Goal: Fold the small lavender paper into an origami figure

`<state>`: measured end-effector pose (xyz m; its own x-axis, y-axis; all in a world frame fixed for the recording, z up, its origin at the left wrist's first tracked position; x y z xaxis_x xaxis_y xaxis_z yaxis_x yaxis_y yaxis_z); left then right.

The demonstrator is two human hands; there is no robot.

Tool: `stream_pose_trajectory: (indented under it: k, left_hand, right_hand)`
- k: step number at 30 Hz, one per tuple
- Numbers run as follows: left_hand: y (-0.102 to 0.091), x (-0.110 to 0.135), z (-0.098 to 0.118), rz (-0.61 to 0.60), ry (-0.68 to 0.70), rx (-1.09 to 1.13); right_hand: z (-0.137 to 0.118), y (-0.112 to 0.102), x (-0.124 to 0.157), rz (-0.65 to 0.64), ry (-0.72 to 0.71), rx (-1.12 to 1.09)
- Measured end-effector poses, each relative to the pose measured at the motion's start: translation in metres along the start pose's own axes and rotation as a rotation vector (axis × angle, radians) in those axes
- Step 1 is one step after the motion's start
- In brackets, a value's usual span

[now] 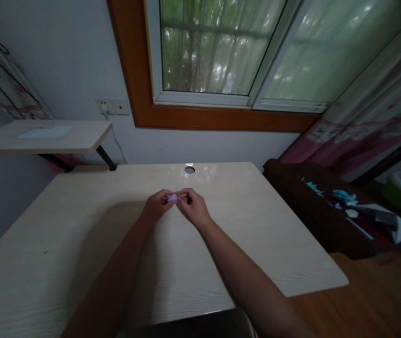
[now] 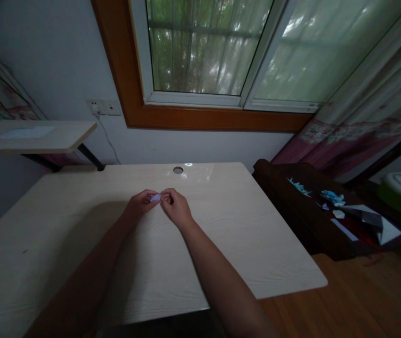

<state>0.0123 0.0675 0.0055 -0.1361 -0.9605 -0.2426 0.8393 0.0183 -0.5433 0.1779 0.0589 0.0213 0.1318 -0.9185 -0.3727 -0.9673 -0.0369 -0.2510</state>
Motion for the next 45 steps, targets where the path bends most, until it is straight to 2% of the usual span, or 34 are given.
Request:
stream_pose_trajectory:
  k: [2,5,9,16,20,25,30,37,41,45]
  left_hand:
    - [0.001,-0.001,0.000,-0.010,0.029,-0.053]
    - [0.003,-0.003,-0.003,-0.030,0.002,-0.025]
    - [0.008,0.000,-0.003,-0.042,-0.010,-0.015]
    - [0.003,0.029,0.009,-0.074,-0.041,-0.033]
    - [-0.001,0.043,0.018,-0.112,-0.098,0.004]
    - [-0.003,0.047,0.021,-0.114,-0.109,0.065]
    - [0.000,0.047,0.017,-0.139,-0.128,0.101]
    - [0.005,0.045,0.015,-0.209,-0.108,0.222]
    - [0.000,0.040,0.018,-0.215,-0.053,0.212]
    - [0.003,0.033,0.014,-0.281,-0.077,0.249]
  right_hand:
    - [0.000,-0.001,0.000,0.023,0.006,0.013]
    - [0.004,-0.003,0.002,0.073,0.059,-0.019]
    - [0.006,-0.008,0.015,0.103,0.109,-0.090]
    - [-0.002,-0.016,0.050,0.062,0.158,-0.124]
    - [-0.009,-0.011,0.058,-0.025,0.146,-0.067]
    - [-0.018,-0.002,0.059,-0.134,0.062,0.056]
    - [-0.017,-0.002,0.057,-0.142,0.066,0.051]
    - [-0.009,-0.005,0.056,-0.119,0.134,-0.054]
    - [-0.003,-0.007,0.053,-0.124,0.193,-0.179]
    - [0.010,-0.008,0.043,-0.152,0.243,-0.307]
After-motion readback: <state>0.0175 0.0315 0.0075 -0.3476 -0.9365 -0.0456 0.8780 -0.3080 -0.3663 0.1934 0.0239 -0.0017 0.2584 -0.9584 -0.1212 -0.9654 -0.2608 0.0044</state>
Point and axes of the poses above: each hand's wrist, its own x-axis away from the middle knuckle, its own y-axis out of the palm, z = x × y, the point moved 7 cm from there along -x, towards the middle knuckle, and after that the axes turned 8 degrees about -x, right-handed, at the moved point
